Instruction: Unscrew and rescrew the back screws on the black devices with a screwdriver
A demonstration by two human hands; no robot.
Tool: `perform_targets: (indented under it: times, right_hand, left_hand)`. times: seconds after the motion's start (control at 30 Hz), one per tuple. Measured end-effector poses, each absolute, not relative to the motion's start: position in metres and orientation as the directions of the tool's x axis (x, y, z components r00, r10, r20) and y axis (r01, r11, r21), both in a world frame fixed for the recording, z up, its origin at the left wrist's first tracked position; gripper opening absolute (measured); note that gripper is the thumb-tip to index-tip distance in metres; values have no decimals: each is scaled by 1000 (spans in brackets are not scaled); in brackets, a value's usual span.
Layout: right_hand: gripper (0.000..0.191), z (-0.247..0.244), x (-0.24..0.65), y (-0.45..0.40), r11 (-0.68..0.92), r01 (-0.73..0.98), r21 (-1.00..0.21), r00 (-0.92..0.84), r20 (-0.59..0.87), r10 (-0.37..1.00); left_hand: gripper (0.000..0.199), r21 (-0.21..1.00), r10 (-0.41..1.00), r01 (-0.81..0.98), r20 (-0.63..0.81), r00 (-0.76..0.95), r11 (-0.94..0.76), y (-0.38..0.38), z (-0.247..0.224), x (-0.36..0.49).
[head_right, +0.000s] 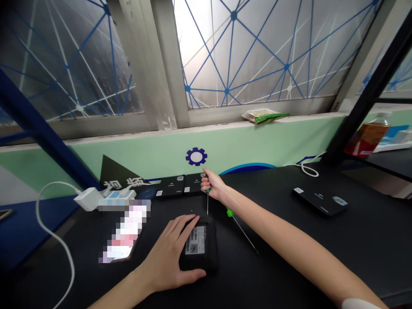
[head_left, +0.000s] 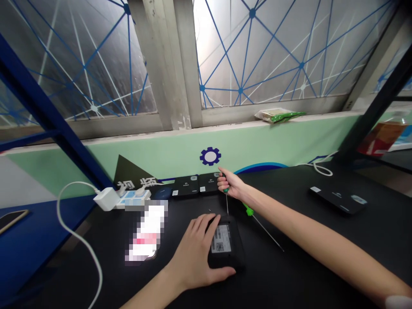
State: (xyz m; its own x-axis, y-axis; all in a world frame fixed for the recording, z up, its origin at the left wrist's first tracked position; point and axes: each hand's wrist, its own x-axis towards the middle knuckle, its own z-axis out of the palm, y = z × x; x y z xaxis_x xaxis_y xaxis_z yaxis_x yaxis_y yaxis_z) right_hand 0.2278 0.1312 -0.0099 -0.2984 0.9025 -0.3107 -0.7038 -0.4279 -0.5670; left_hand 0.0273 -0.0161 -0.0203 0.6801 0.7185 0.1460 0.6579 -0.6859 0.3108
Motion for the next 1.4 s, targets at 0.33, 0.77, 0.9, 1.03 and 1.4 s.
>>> perform_targets:
  times: [0.33,0.77,0.9,1.03,1.4]
  right_hand:
    - [34,-9,233,123,-533,-704,-469,-384,-380,842]
    - [34,-11,222,115,-509,-690,-515,-342,-388,856]
    - [32,-12,220,114,-477,-674,-563,-314,-367,876]
    - [31,-12,218,113,-431,-658,-617,-282,-328,902]
    - [29,-2,210,101,-230,-597,-768,-175,-155,972]
  left_hand:
    - [103,228,614,570,256,747,-789,-18,-24,24]
    - [102,261,664,614,210,717,-745,-18,-25,23]
    - [102,302,672,608,197,714,-734,-17,-25,22]
    - [106,328,708,639,161,688,-696,-16,-23,23]
    - [107,349,756,688,103,646,-636,-18,-21,23]
